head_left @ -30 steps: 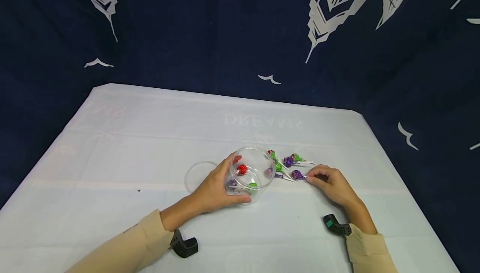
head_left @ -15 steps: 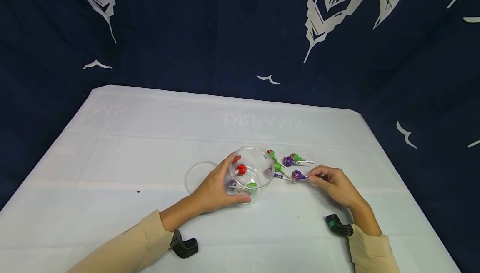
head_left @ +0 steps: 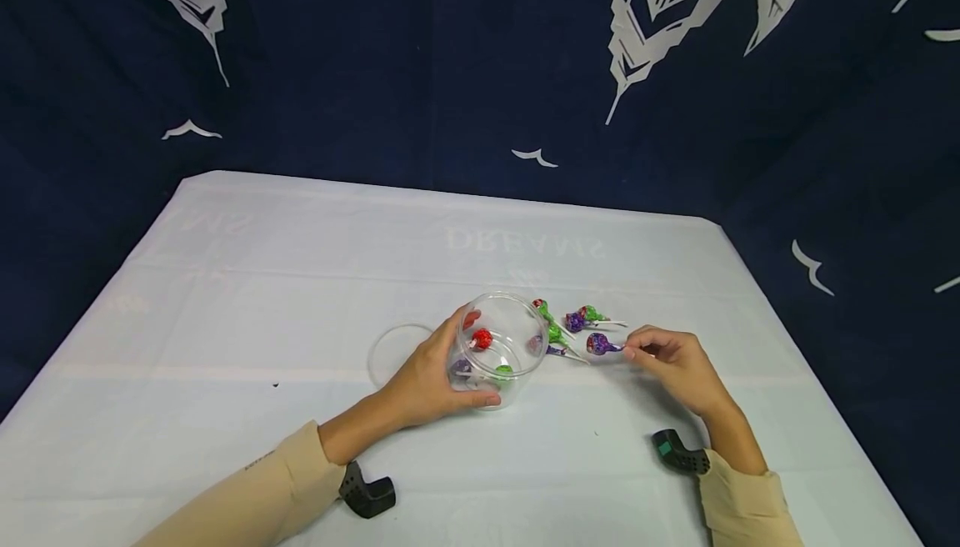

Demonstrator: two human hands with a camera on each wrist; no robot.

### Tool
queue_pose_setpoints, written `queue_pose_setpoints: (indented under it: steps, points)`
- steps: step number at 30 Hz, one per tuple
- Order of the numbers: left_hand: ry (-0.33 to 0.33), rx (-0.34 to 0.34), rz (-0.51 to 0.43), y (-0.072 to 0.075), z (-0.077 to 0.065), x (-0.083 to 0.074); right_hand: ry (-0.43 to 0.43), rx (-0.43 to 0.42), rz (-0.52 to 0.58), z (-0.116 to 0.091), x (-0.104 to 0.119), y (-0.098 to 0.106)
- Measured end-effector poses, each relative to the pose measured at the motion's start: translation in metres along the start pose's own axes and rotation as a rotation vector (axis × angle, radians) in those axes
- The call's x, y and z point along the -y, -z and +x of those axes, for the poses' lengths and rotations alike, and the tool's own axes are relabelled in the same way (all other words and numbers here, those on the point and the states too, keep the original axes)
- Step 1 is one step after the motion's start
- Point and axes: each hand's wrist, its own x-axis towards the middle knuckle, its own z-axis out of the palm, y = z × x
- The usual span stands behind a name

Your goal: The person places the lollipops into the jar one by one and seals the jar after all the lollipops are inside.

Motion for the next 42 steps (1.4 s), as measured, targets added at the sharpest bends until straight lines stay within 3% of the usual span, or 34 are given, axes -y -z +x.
queue_pose_setpoints:
  steps: [8,23,36,42]
  points:
    - [0.009,0.002,0.003,0.0,0.0,0.0,0.053,-0.079,0.151,0.001,0.006,-0.005]
    - [0.013,-0.001,0.007,0.0,0.001,-0.001,0.094,-0.178,0.234,0.005,0.033,-0.018]
    - [0.015,0.001,0.002,-0.001,0.001,0.0,0.2,-0.168,0.296,0.014,0.043,-0.028]
    - [0.012,-0.001,-0.002,-0.001,0.001,0.0,0.21,-0.161,0.292,0.02,0.048,-0.03]
